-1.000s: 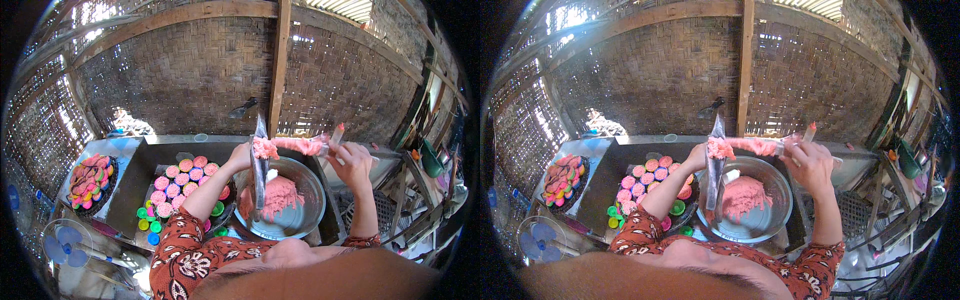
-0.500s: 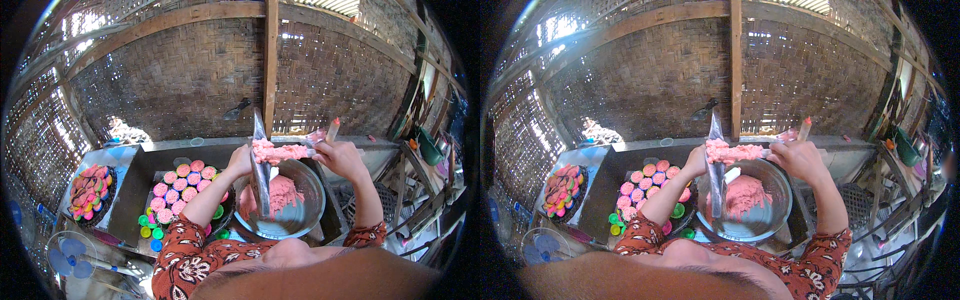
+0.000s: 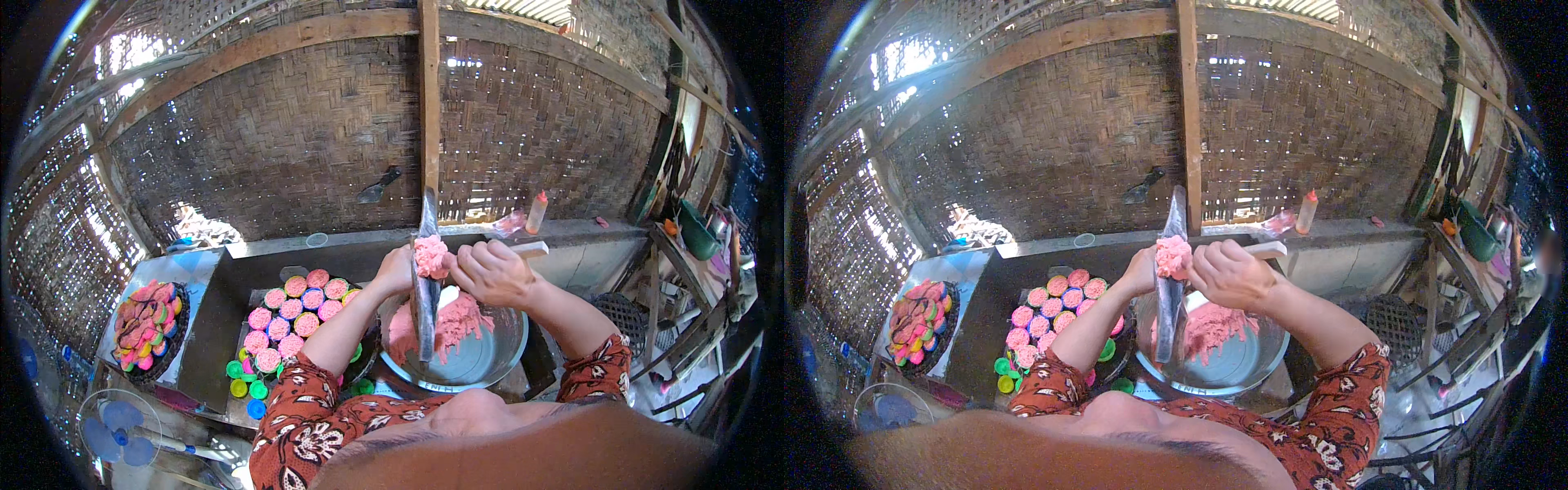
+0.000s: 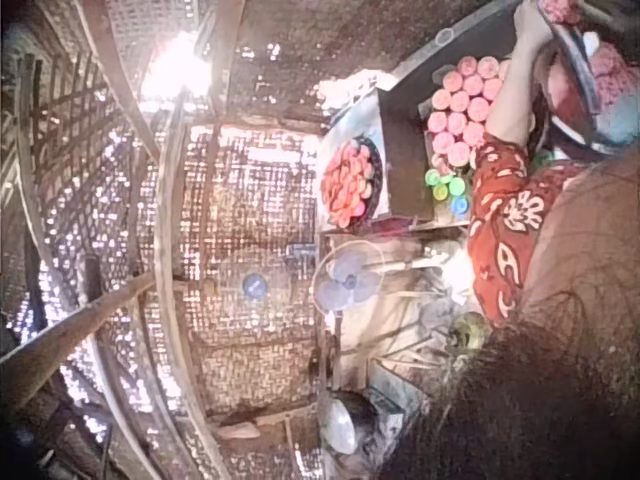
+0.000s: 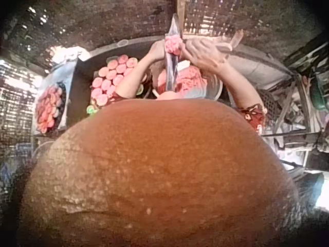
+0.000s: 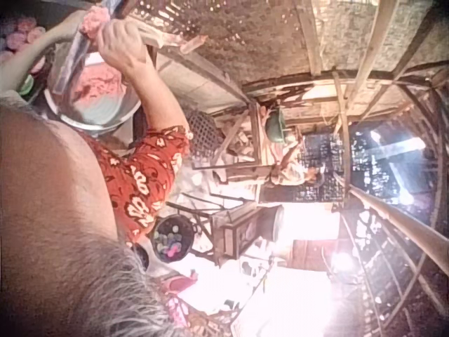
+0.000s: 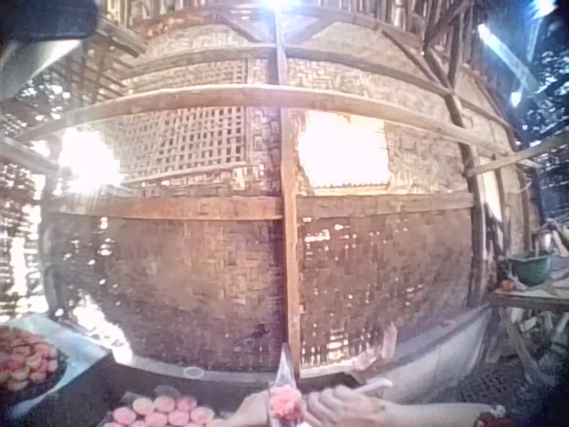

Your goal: The person fills small colorful plastic cups with pink dough using a manual press tool. They scoop dough from a metal bowl, load it into the press, and push it into the cups arranged on a tray. The person then places lids on the filled cups.

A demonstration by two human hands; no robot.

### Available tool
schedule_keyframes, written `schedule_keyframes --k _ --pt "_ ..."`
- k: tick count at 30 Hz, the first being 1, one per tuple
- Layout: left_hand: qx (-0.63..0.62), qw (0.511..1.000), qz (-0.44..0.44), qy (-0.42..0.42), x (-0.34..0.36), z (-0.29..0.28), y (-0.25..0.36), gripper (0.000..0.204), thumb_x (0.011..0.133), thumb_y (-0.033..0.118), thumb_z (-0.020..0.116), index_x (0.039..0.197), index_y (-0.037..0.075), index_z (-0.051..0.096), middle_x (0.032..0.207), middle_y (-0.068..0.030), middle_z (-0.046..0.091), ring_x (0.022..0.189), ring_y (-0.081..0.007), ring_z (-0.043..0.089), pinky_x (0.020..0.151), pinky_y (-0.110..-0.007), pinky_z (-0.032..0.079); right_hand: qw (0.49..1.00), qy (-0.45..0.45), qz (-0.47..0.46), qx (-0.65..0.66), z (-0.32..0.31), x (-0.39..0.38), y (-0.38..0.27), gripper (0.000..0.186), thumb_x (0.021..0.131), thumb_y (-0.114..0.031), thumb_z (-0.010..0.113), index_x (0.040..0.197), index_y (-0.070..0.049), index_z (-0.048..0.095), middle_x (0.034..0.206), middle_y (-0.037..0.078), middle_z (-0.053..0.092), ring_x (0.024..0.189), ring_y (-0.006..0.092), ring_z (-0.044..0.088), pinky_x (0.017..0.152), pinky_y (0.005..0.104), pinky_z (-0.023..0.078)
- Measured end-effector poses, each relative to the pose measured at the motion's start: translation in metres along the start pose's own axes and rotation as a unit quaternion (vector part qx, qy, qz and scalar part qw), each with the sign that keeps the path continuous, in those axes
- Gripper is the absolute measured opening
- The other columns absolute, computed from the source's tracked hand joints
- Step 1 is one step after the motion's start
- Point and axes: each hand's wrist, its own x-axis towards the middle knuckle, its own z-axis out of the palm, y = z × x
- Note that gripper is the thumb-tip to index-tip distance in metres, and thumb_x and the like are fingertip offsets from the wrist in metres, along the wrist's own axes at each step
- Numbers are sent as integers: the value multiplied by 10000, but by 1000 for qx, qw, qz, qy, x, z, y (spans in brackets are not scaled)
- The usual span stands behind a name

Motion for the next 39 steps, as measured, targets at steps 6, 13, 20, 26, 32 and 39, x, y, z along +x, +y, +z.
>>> schedule_keyframes --k 6,13,20,26,32,39 --pt "-30 999 -31 -15 0 -15 -35 416 646 344 690 977 101 622 948 -96 646 876 -276 618 769 -352 475 994 84 64 -5 -29 -22 27 252 713 -161 632 961 -119 632 789 7 567 665 118 530 580 234 389" --pt "-48 984 38 169 17 27 -30 353 680 313 646 948 87 609 918 -116 642 866 -290 615 737 -355 477 598 158 596 512 53 -24 -45 208 778 -170 670 919 -23 624 754 27 631 697 92 569 644 249 463" --pt "-97 981 -90 145 9 -10 -78 224 751 219 616 915 67 637 874 -45 658 821 -180 623 724 -315 483 647 37 601 468 49 -64 -90 228 734 -185 700 893 -31 647 752 91 658 654 137 629 604 270 488" --pt "17 988 -133 71 16 0 6 272 702 265 638 899 79 646 901 -105 656 856 -232 622 739 -351 469 763 176 556 279 60 -35 -55 222 698 -161 709 885 -62 642 685 74 611 584 214 596 526 312 460" --pt "-311 937 -143 72 28 30 -164 220 779 184 529 951 76 614 872 -95 645 796 -230 626 702 -358 490 811 169 448 336 44 -17 -81 196 693 -160 702 858 -80 632 635 68 577 546 226 571 499 317 444" --pt "-391 919 -54 8 15 22 -34 266 646 187 747 866 68 659 806 -27 652 721 -145 599 662 -316 478 708 103 608 344 52 -40 -64 219 722 -202 695 865 -44 649 668 97 606 562 218 586 518 310 462"
